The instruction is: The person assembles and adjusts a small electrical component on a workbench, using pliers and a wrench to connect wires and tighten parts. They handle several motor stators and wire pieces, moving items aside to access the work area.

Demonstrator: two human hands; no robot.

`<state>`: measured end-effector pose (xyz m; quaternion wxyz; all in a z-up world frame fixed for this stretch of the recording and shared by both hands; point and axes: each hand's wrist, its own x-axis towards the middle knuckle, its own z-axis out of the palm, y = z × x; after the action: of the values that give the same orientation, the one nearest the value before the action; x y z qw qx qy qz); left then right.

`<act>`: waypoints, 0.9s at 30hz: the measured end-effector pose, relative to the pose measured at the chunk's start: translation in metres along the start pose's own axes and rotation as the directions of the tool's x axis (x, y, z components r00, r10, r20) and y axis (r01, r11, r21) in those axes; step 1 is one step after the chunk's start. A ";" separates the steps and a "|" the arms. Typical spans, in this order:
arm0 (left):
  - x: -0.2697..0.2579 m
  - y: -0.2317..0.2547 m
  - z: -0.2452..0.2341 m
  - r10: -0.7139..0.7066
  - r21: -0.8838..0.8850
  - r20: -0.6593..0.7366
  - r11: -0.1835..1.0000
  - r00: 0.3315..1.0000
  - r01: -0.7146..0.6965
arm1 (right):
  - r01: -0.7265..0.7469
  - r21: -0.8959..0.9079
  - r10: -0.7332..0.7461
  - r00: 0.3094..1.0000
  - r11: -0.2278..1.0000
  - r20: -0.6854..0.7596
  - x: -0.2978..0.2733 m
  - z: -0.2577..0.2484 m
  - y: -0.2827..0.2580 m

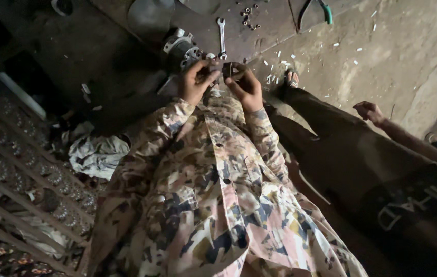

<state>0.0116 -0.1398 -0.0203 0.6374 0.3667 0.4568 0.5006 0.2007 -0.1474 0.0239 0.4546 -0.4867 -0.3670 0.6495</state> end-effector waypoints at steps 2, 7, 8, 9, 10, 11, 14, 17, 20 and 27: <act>0.003 -0.005 0.000 0.101 0.103 0.001 0.990 0.995 -0.101 | 0.092 -0.137 -0.091 0.996 0.986 0.014 0.001 0.002 0.005; 0.006 -0.028 -0.007 -0.037 0.170 0.013 0.985 0.999 0.034 | 0.169 -0.369 -0.171 0.985 0.914 0.029 -0.002 0.010 0.002; 0.007 -0.031 -0.008 -0.007 0.190 0.028 0.982 1.000 0.002 | 0.181 -0.460 -0.187 0.982 0.869 0.033 -0.002 0.012 0.002; 0.006 -0.032 -0.007 0.041 0.273 0.031 0.961 0.999 -0.048 | 0.155 -0.526 -0.174 0.985 0.836 0.013 -0.002 0.012 0.004; 0.005 -0.032 -0.006 0.089 0.352 0.038 0.931 0.995 -0.096 | 0.126 -0.588 -0.162 0.987 0.799 -0.009 -0.002 0.011 0.008; 0.005 -0.030 -0.006 0.137 0.430 0.049 0.891 0.989 -0.145 | 0.098 -0.646 -0.153 0.988 0.757 -0.030 -0.001 0.010 0.014; 0.004 -0.020 -0.006 0.354 0.537 0.107 0.766 0.929 -0.354 | 0.122 -0.640 -0.220 0.973 0.759 -0.076 0.005 -0.005 0.037; 0.004 -0.009 -0.014 -0.167 0.164 -0.053 0.971 0.984 0.174 | 0.147 -0.724 -0.349 0.927 0.674 -0.137 0.010 -0.034 0.061; 0.013 -0.005 -0.021 -0.035 0.217 -0.060 0.975 0.998 0.047 | -0.019 -0.112 0.008 0.995 0.994 -0.100 0.009 -0.043 0.074; 0.008 -0.008 -0.010 0.035 0.045 0.043 0.998 0.998 -0.037 | -0.247 0.120 0.248 0.969 0.962 0.002 -0.010 -0.016 0.027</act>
<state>0.0050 -0.1334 -0.0330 0.6293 0.3997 0.4479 0.4936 0.2111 -0.1648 -0.0024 0.4005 -0.5049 -0.2607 0.7188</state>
